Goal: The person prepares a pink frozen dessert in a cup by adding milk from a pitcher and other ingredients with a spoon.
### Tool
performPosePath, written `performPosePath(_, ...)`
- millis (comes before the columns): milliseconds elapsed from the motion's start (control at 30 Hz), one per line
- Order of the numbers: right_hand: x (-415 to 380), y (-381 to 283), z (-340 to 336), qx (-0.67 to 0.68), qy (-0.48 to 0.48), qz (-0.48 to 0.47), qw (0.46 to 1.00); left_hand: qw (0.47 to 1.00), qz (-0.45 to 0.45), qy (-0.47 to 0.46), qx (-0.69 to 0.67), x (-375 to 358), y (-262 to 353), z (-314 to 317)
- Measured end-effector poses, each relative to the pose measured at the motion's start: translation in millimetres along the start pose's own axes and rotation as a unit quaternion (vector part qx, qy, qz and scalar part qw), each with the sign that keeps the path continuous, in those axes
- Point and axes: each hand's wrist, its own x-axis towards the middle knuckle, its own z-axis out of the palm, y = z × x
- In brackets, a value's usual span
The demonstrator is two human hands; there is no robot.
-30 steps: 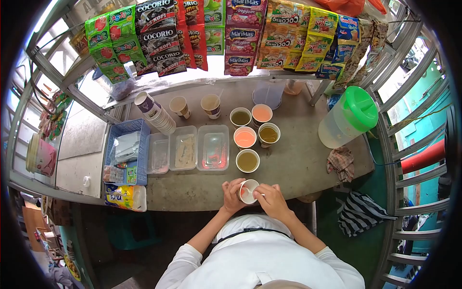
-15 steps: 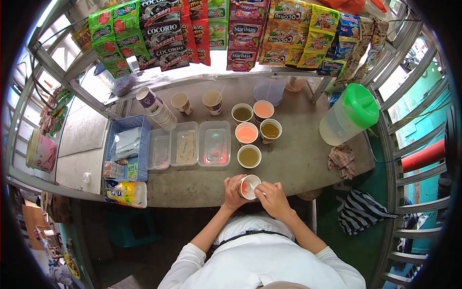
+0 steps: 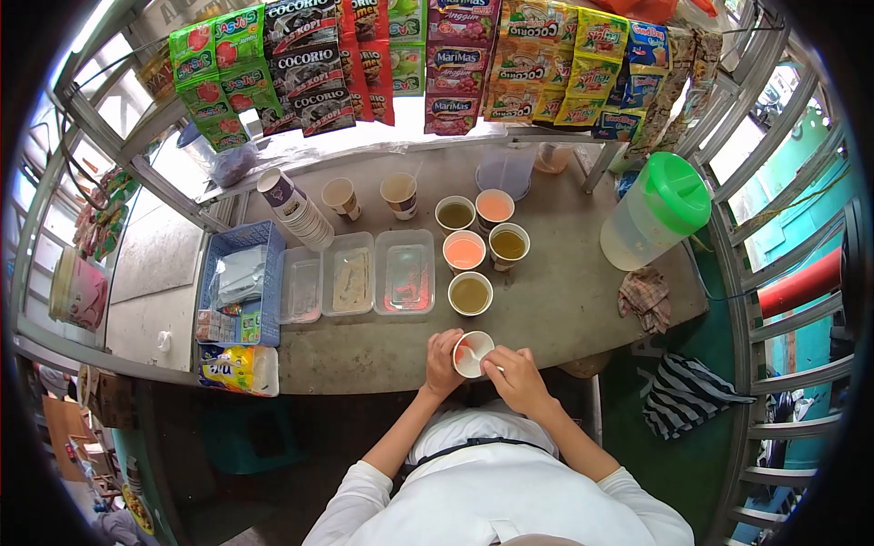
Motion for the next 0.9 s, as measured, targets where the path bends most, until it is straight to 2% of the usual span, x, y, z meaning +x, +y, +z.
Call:
performPosePath(67,0.1,-1.5,-0.2,0.018,0.011,0.009,1.0,1.0,0.003,0.005,-0.007,3.3,3.0,-1.5)
performPosePath(167,1.2,-2.8,0.3,-0.047,0.017,-0.019,0.999,1.0,-0.008,0.0,-0.001,2.6,6.1,-3.8)
performPosePath(267,2.9,-3.5,-2.7,0.034,-0.008,-0.008,0.999,1.0,-0.011,0.003,-0.024,8.4,11.7,-7.2)
performPosePath(367,3.5,-3.8,-0.4,-0.049,0.03,-0.024,0.998,1.0,0.001,0.009,-0.002,9.8,10.8,-5.8)
performPosePath(467,2.5,-0.5,-0.3,0.001,-0.017,-0.011,1.0,1.0,0.004,0.016,-0.001,1.0,1.0,-0.8)
performPosePath(567,1.8,-1.7,0.5,0.0,0.016,-0.004,1.0,1.0,-0.002,0.019,-0.023,1.4,0.6,0.0)
performPosePath(667,2.2,2.9,0.1,0.017,-0.039,-0.007,0.999,1.0,0.002,0.007,0.012,-3.5,-3.3,0.3)
performPosePath(767,5.8,1.2,0.5,-0.018,0.018,-0.019,0.999,1.0,-0.007,0.011,0.014,1.3,1.5,-1.5)
performPosePath(900,6.5,1.5,-4.5,0.017,-0.018,-0.002,1.0,1.0,-0.022,0.0,-0.009,5.2,6.2,-5.0)
